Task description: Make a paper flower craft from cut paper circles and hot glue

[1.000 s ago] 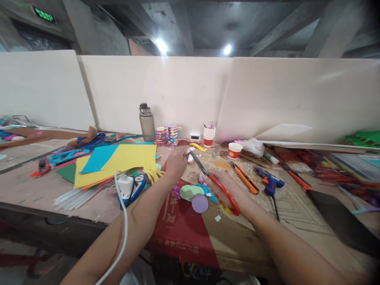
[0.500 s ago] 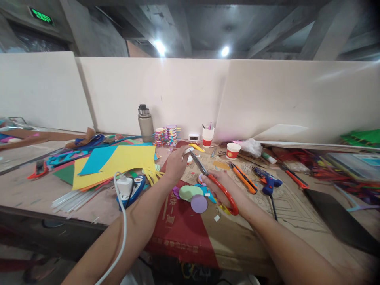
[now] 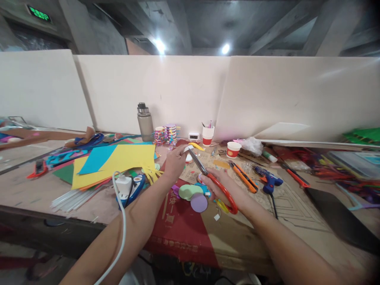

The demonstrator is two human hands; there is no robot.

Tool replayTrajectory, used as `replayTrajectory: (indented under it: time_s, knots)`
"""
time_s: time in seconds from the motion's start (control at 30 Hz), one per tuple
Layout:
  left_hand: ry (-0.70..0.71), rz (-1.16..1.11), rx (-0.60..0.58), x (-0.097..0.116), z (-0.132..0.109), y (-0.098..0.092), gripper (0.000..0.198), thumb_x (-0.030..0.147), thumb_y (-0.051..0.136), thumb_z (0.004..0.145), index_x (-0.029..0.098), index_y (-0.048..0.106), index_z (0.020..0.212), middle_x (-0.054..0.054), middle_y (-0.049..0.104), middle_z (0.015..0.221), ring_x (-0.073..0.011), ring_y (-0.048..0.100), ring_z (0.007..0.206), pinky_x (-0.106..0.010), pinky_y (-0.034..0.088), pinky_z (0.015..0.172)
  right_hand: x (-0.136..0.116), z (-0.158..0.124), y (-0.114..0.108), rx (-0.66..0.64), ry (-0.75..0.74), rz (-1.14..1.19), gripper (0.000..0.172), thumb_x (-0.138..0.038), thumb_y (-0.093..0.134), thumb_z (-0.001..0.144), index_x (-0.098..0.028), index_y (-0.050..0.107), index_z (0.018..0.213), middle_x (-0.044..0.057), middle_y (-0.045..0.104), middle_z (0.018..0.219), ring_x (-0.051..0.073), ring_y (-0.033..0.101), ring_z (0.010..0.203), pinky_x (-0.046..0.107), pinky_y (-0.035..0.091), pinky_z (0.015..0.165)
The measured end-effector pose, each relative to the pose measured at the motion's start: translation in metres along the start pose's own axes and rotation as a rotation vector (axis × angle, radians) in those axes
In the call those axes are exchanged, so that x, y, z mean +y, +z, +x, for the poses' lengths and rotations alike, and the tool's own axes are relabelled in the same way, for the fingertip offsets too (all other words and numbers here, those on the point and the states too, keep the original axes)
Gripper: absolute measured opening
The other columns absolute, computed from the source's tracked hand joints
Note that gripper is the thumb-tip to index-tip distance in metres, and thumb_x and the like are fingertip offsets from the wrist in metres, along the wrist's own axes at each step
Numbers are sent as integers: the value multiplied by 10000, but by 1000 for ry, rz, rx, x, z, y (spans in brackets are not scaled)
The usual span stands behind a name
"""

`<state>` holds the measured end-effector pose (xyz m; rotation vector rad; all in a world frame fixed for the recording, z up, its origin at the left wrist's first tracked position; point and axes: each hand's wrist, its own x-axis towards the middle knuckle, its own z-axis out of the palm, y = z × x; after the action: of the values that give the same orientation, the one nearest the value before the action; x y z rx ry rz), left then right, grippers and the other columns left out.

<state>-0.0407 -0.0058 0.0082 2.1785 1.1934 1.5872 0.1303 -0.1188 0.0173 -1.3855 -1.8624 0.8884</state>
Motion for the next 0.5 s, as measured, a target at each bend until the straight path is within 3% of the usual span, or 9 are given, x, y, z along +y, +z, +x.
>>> replayTrajectory:
  time_s: [0.5]
  knots:
    - [6, 16, 12, -3, -1, 1, 235, 163, 573, 873, 218, 734, 1035, -39, 755, 999, -178, 690, 923, -291, 532, 857, -9, 0, -2, -9, 40, 7, 325, -521, 458, 908, -212, 535, 841, -51, 493, 534, 129, 574, 459, 225, 471, 443]
